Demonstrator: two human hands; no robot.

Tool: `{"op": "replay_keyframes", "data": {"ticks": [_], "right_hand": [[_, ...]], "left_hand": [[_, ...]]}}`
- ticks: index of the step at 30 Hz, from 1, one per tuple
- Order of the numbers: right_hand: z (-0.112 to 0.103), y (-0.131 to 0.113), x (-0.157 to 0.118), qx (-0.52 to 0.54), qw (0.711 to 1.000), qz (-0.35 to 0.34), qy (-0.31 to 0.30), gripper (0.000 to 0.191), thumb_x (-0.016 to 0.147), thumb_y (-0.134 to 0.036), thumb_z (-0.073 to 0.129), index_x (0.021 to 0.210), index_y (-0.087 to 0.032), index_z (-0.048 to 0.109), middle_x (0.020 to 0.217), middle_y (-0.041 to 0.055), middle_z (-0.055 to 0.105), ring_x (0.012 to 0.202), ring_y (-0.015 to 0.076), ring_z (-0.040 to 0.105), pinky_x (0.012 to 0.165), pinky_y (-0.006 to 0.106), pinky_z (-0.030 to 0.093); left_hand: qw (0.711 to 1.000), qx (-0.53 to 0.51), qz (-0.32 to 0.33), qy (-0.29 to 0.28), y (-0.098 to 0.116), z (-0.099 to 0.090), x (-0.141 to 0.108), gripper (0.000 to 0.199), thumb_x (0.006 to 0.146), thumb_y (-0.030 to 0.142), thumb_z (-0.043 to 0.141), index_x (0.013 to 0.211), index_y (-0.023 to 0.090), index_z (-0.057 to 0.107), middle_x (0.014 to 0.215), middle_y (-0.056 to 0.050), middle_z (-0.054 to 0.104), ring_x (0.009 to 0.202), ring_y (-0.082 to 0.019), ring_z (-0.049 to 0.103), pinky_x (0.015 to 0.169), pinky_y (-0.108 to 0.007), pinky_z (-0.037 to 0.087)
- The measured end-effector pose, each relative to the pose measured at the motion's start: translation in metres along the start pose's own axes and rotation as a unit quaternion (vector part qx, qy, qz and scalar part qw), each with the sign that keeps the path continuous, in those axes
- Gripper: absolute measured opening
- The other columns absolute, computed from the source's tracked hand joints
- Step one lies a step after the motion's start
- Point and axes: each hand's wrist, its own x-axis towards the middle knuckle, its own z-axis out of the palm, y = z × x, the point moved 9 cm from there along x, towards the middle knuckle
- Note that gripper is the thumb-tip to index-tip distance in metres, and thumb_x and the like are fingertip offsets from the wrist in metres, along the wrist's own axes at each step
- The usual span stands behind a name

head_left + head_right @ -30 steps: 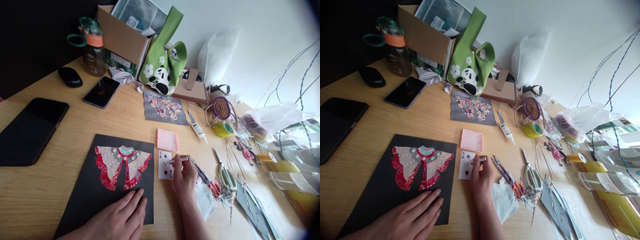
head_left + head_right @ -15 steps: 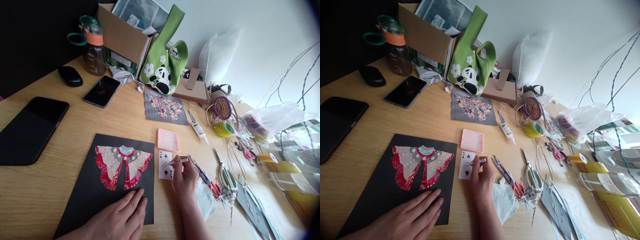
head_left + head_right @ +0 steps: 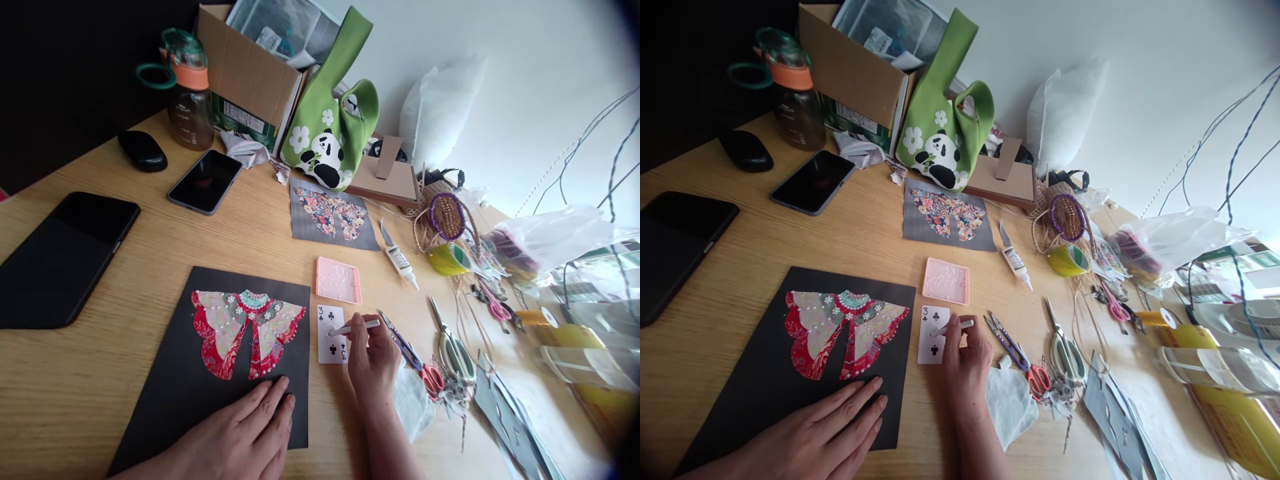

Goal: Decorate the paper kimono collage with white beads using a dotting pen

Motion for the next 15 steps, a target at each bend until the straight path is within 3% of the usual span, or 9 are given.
{"op": "replay_keyframes", "data": {"ticks": [8, 15], "right_hand": [[0.0007, -0.0059, 0.0021, -0.013, 1.000, -0.025, -0.005, 0.037, 0.098, -0.041, 0.048, 0.069, -0.021, 0.057, 0.056, -0.0013, 0.063, 0.048, 0.0123, 0.060, 0.051, 0.023, 0.044], [0.0032, 0.0001, 0.0019, 0.030, 0.999, -0.002, -0.026, 0.039, 0.099, -0.041, 0.049, 0.066, -0.021, 0.056, 0.060, 0.0000, 0.064, 0.052, 0.0124, 0.061, 0.050, 0.022, 0.045]], "left_hand": [[1.000, 0.001, 0.002, 0.002, -0.0007, -0.0016, 0.0015, 0.037, 0.102, 0.035, 0.043, 0.116, 0.012, 0.069, 0.125, -0.007, 0.071, 0.121, -0.024, 0.062, 0.105, -0.036, 0.044], [1.000, 0.011, 0.001, -0.006, -0.0005, -0.0016, 0.0045, 0.037, 0.102, 0.041, 0.048, 0.115, 0.014, 0.069, 0.126, -0.006, 0.071, 0.121, -0.024, 0.063, 0.105, -0.037, 0.043]]}}
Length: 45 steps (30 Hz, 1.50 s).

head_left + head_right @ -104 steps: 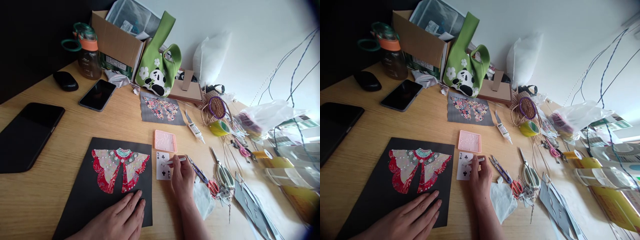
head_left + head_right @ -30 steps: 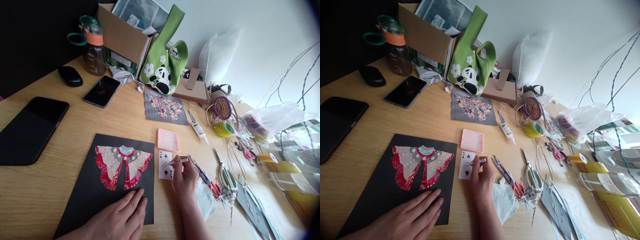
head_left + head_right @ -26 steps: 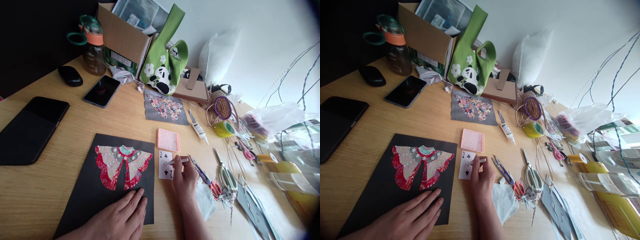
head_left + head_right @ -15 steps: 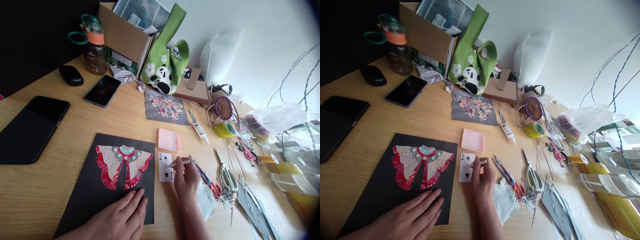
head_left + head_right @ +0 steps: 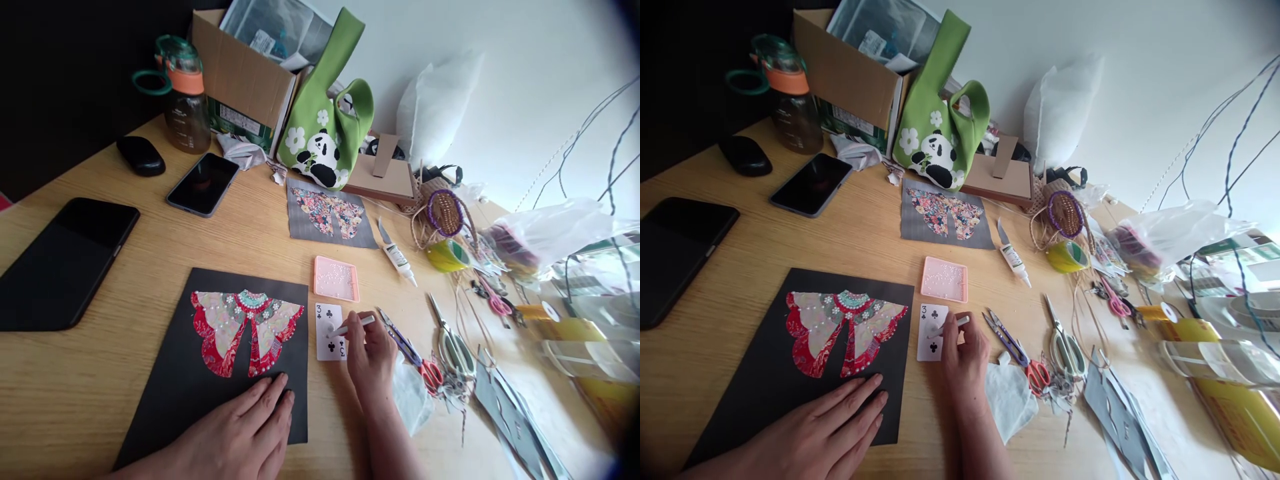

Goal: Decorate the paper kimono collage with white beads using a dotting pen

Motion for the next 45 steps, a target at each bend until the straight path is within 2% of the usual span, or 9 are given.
{"op": "replay_keyframes", "data": {"ticks": [2, 7, 11, 16, 19, 22, 27, 37, 45], "right_hand": [[-0.002, -0.003, 0.001, 0.006, 1.000, -0.010, 0.007, 0.039, 0.099, -0.040, 0.049, 0.066, -0.021, 0.056, 0.059, -0.0006, 0.063, 0.051, 0.0117, 0.060, 0.050, 0.021, 0.044], [-0.005, -0.015, 0.003, 0.030, 0.998, -0.050, 0.009, 0.035, 0.099, -0.035, 0.050, 0.068, -0.021, 0.055, 0.058, -0.0014, 0.063, 0.049, 0.0107, 0.057, 0.046, 0.020, 0.041], [-0.014, -0.028, -0.001, 0.039, 0.998, -0.058, -0.008, 0.030, 0.100, -0.032, 0.050, 0.074, -0.020, 0.059, 0.064, -0.0009, 0.067, 0.056, 0.0111, 0.062, 0.053, 0.020, 0.045], [-0.028, -0.042, -0.009, 0.025, 0.997, -0.066, -0.026, 0.023, 0.100, -0.030, 0.051, 0.081, -0.021, 0.060, 0.069, -0.0022, 0.067, 0.060, 0.0106, 0.063, 0.058, 0.021, 0.046], [-0.031, -0.031, -0.016, 0.021, 0.999, -0.049, 0.003, 0.021, 0.099, -0.031, 0.052, 0.082, -0.021, 0.060, 0.069, -0.0029, 0.066, 0.059, 0.0103, 0.063, 0.056, 0.020, 0.046], [-0.026, -0.007, -0.022, 0.033, 0.999, -0.002, 0.027, 0.026, 0.100, -0.034, 0.051, 0.080, -0.021, 0.061, 0.068, -0.0015, 0.068, 0.060, 0.0118, 0.066, 0.055, 0.020, 0.047], [-0.015, 0.016, -0.023, 0.045, 0.998, 0.044, 0.017, 0.029, 0.098, -0.040, 0.054, 0.078, -0.021, 0.063, 0.067, 0.0004, 0.070, 0.060, 0.0142, 0.068, 0.055, 0.022, 0.050], [-0.010, 0.021, -0.018, 0.025, 0.997, 0.072, -0.018, 0.029, 0.096, -0.042, 0.055, 0.077, -0.021, 0.063, 0.062, 0.0007, 0.068, 0.053, 0.0152, 0.063, 0.049, 0.025, 0.046], [-0.009, 0.012, -0.016, -0.001, 0.999, 0.030, -0.023, 0.027, 0.098, -0.038, 0.052, 0.079, -0.022, 0.061, 0.062, -0.0020, 0.066, 0.052, 0.0124, 0.062, 0.047, 0.022, 0.044]], "left_hand": [[1.000, -0.003, -0.005, -0.009, -0.003, -0.004, 0.002, 0.038, 0.102, 0.043, 0.048, 0.116, 0.015, 0.069, 0.127, -0.005, 0.071, 0.121, -0.024, 0.062, 0.104, -0.036, 0.043], [0.996, -0.022, -0.005, -0.082, -0.004, -0.006, 0.010, 0.042, 0.100, 0.047, 0.053, 0.117, 0.013, 0.069, 0.130, -0.007, 0.069, 0.124, -0.025, 0.059, 0.100, -0.034, 0.044], [0.997, -0.021, -0.063, -0.042, -0.006, -0.005, 0.027, 0.044, 0.100, 0.052, 0.051, 0.111, 0.015, 0.072, 0.126, -0.005, 0.071, 0.114, -0.023, 0.060, 0.095, -0.034, 0.043], [0.994, 0.000, -0.104, -0.039, 0.000, 0.021, 0.042, 0.049, 0.100, 0.049, 0.051, 0.128, 0.010, 0.063, 0.142, -0.009, 0.060, 0.107, -0.024, 0.055, 0.090, -0.038, 0.040], [0.992, 0.012, -0.118, -0.038, -0.001, 0.030, 0.043, 0.053, 0.101, 0.050, 0.049, 0.135, 0.009, 0.058, 0.148, -0.009, 0.054, 0.111, -0.026, 0.051, 0.093, -0.040, 0.036], [0.991, 0.016, -0.128, -0.036, -0.006, 0.035, 0.042, 0.054, 0.102, 0.051, 0.047, 0.137, 0.011, 0.057, 0.152, -0.007, 0.050, 0.118, -0.026, 0.047, 0.098, -0.041, 0.032], [0.990, 0.011, -0.135, -0.042, -0.010, 0.040, 0.042, 0.055, 0.103, 0.053, 0.042, 0.138, 0.013, 0.057, 0.150, -0.007, 0.053, 0.126, -0.028, 0.043, 0.103, -0.043, 0.028], [0.990, 0.007, -0.133, -0.048, -0.011, 0.041, 0.044, 0.053, 0.102, 0.052, 0.045, 0.135, 0.013, 0.060, 0.146, -0.006, 0.057, 0.128, -0.027, 0.042, 0.103, -0.043, 0.028], [0.991, 0.011, -0.128, -0.047, -0.010, 0.037, 0.045, 0.053, 0.099, 0.053, 0.051, 0.132, 0.013, 0.062, 0.143, -0.006, 0.059, 0.126, -0.027, 0.042, 0.102, -0.042, 0.029]]}}
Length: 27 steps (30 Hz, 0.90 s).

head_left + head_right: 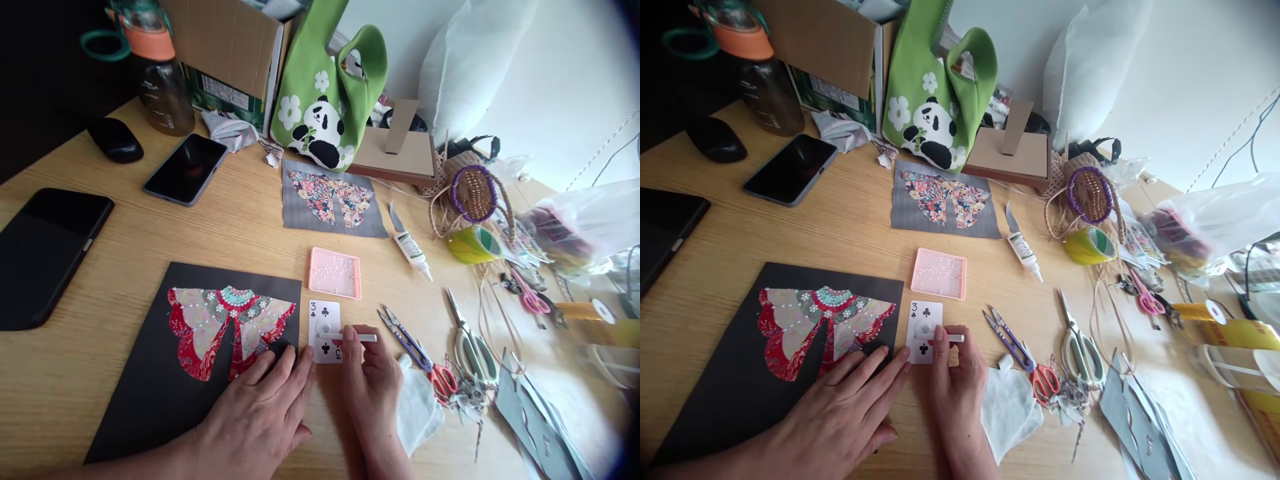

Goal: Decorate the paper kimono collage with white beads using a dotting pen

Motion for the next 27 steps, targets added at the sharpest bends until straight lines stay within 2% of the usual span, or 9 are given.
{"op": "replay_keyframes", "data": {"ticks": [5, 9, 13, 27], "right_hand": [[0.001, -0.001, 0.000, -0.005, 1.000, -0.003, -0.006, 0.028, 0.098, -0.040, 0.051, 0.079, -0.021, 0.061, 0.062, -0.0017, 0.066, 0.050, 0.0124, 0.060, 0.048, 0.022, 0.044], [0.003, 0.003, 0.000, 0.016, 0.999, 0.022, -0.021, 0.033, 0.097, -0.043, 0.052, 0.075, -0.021, 0.060, 0.059, -0.0017, 0.065, 0.049, 0.0127, 0.060, 0.047, 0.022, 0.046], [-0.001, 0.007, 0.000, 0.027, 0.999, 0.040, -0.007, 0.038, 0.097, -0.044, 0.052, 0.069, -0.021, 0.059, 0.056, -0.0019, 0.063, 0.048, 0.0122, 0.058, 0.047, 0.022, 0.045], [0.002, -0.001, 0.001, 0.030, 0.999, 0.005, -0.009, 0.028, 0.097, -0.039, 0.052, 0.076, -0.021, 0.060, 0.059, -0.0018, 0.065, 0.049, 0.0129, 0.059, 0.048, 0.023, 0.042]], "left_hand": [[1.000, -0.005, 0.003, 0.001, 0.001, 0.002, -0.002, 0.053, 0.100, 0.052, 0.050, 0.134, 0.012, 0.061, 0.145, -0.008, 0.057, 0.127, -0.028, 0.042, 0.102, -0.043, 0.029], [1.000, -0.009, 0.002, -0.007, 0.000, 0.004, -0.002, 0.052, 0.101, 0.051, 0.047, 0.134, 0.013, 0.060, 0.147, -0.008, 0.056, 0.129, -0.028, 0.041, 0.103, -0.043, 0.028], [1.000, -0.006, 0.004, -0.009, 0.000, 0.004, -0.001, 0.051, 0.102, 0.051, 0.046, 0.134, 0.013, 0.060, 0.147, -0.008, 0.056, 0.129, -0.028, 0.041, 0.102, -0.042, 0.028], [1.000, -0.011, 0.002, 0.004, -0.002, 0.001, -0.001, 0.049, 0.103, 0.050, 0.045, 0.130, 0.014, 0.063, 0.140, -0.007, 0.062, 0.128, -0.027, 0.044, 0.105, -0.042, 0.028]]}}
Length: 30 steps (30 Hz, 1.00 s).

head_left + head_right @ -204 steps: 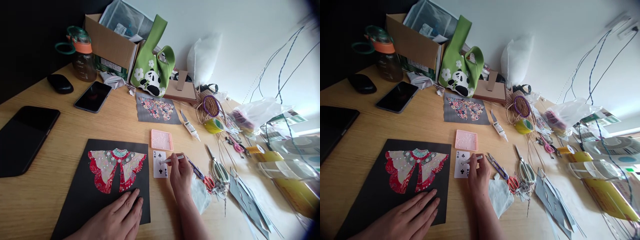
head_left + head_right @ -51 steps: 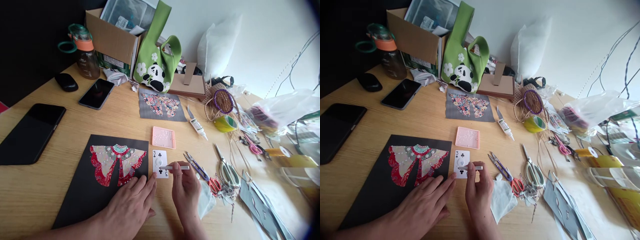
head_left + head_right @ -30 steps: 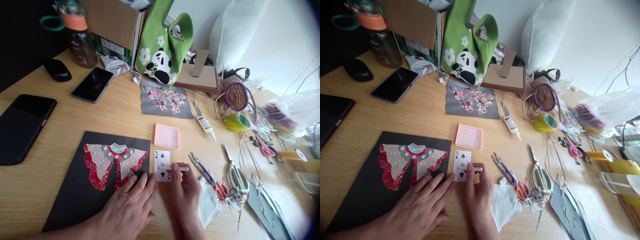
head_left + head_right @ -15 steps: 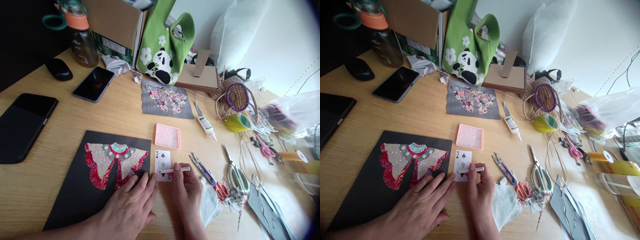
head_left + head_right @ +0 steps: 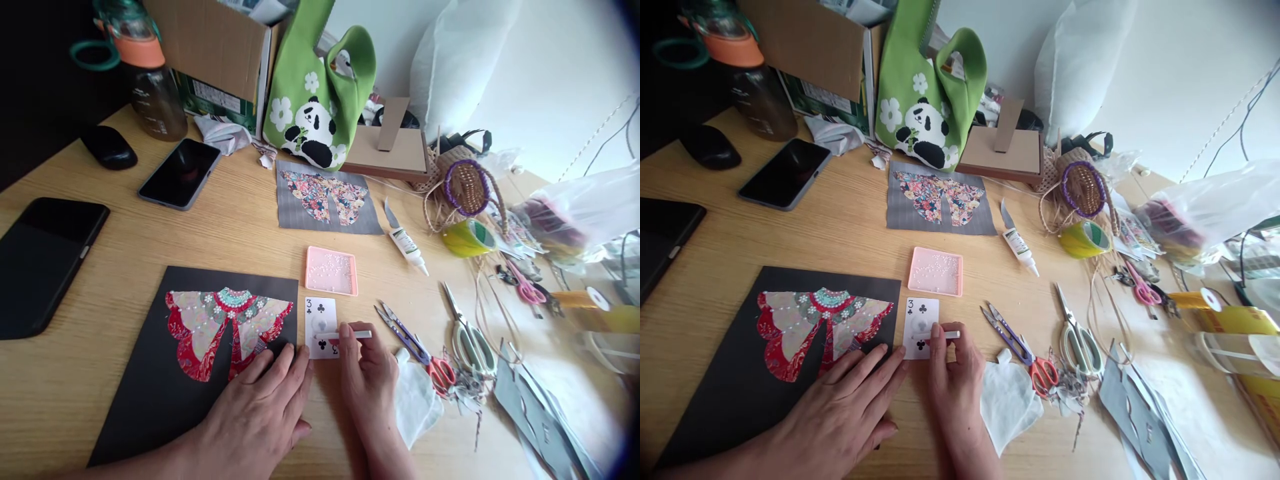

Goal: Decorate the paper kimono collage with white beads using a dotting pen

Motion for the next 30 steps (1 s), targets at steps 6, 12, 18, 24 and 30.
{"op": "replay_keyframes", "data": {"ticks": [6, 12, 18, 24, 30], "right_hand": [[-0.020, 0.007, -0.002, 0.090, 0.994, 0.025, 0.062, 0.034, 0.099, -0.040, 0.048, 0.072, -0.023, 0.059, 0.068, -0.0002, 0.065, 0.062, 0.0147, 0.060, 0.061, 0.027, 0.047], [-0.030, 0.006, 0.008, 0.113, 0.991, 0.073, 0.014, 0.034, 0.097, -0.046, 0.047, 0.079, -0.022, 0.064, 0.086, 0.0030, 0.071, 0.082, 0.0182, 0.066, 0.076, 0.032, 0.050], [-0.037, -0.014, -0.006, 0.073, 0.995, 0.037, -0.058, 0.037, 0.101, -0.045, 0.040, 0.083, -0.022, 0.061, 0.079, 0.0012, 0.066, 0.070, 0.0149, 0.062, 0.067, 0.028, 0.048], [-0.046, -0.024, -0.045, -0.028, 0.996, -0.035, -0.074, 0.028, 0.101, -0.034, 0.039, 0.086, -0.022, 0.059, 0.079, 0.0028, 0.067, 0.069, 0.0170, 0.066, 0.063, 0.028, 0.049], [-0.049, -0.017, -0.110, -0.089, 0.990, -0.059, -0.095, 0.023, 0.101, -0.032, 0.044, 0.094, -0.023, 0.064, 0.085, 0.0030, 0.069, 0.066, 0.0166, 0.069, 0.058, 0.026, 0.049]], "left_hand": [[1.000, 0.006, 0.001, -0.011, 0.000, -0.002, 0.000, 0.051, 0.103, 0.050, 0.045, 0.136, 0.014, 0.058, 0.146, -0.007, 0.057, 0.131, -0.027, 0.043, 0.106, -0.043, 0.028], [1.000, 0.021, -0.003, 0.008, -0.001, -0.006, 0.001, 0.050, 0.101, 0.051, 0.048, 0.132, 0.014, 0.062, 0.141, -0.006, 0.062, 0.126, -0.026, 0.048, 0.104, -0.041, 0.030], [0.999, 0.035, 0.018, 0.026, 0.005, -0.011, 0.001, 0.045, 0.102, 0.047, 0.048, 0.126, 0.014, 0.066, 0.132, -0.005, 0.067, 0.121, -0.026, 0.052, 0.101, -0.040, 0.035], [0.996, 0.034, 0.085, -0.016, 0.027, -0.009, -0.010, 0.046, 0.101, 0.048, 0.049, 0.130, 0.015, 0.063, 0.131, -0.008, 0.066, 0.123, -0.024, 0.052, 0.103, -0.038, 0.037], [0.990, 0.023, 0.141, -0.021, 0.057, -0.023, -0.034, 0.048, 0.102, 0.050, 0.049, 0.128, 0.013, 0.063, 0.129, -0.008, 0.068, 0.123, -0.025, 0.053, 0.106, -0.039, 0.031]]}}
